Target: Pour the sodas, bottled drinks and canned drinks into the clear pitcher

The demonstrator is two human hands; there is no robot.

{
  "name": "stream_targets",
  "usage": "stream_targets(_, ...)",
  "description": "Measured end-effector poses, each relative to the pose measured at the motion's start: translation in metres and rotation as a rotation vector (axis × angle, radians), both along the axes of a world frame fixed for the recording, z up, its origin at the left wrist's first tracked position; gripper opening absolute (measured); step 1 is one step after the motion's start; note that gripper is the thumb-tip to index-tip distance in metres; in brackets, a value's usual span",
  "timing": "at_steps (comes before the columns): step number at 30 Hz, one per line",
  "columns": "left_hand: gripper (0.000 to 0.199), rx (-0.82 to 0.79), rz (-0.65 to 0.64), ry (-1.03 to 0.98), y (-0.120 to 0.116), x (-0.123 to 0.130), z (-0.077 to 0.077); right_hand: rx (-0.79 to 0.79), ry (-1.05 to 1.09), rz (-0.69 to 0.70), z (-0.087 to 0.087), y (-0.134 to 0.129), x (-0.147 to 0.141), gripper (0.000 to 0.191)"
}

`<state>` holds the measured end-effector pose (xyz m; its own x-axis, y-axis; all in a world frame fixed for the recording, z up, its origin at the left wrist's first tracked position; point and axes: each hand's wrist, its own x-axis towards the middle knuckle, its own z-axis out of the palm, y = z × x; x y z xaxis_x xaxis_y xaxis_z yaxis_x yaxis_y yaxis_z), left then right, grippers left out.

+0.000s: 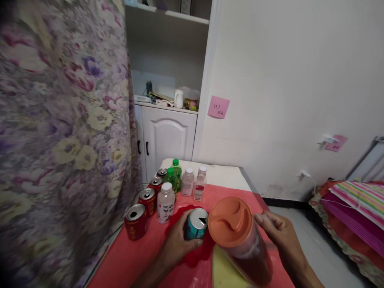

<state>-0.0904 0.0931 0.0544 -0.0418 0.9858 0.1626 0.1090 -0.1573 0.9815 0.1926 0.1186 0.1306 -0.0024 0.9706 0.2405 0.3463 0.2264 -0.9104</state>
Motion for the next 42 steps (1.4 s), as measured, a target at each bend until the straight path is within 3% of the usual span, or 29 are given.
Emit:
stream_targets(18,0.073,-0.012,0.034,0.026,0.000,-0.002,-0.003,0.022,0.020,-0.017,0.002,0.001,-0.001,0.055)
stream_targets(35,0.072,0.038,-0.010,0.014,0.003,-0.003,-0.013,0.017,0.018,-0.038,0.003,0.000,0.002,0.056)
stream_targets(42,0.071,0.040,-0.005,0.017,0.001,-0.003,-0.010,0.026,0.001,-0.036,0.005,-0.001,0.001,0.057)
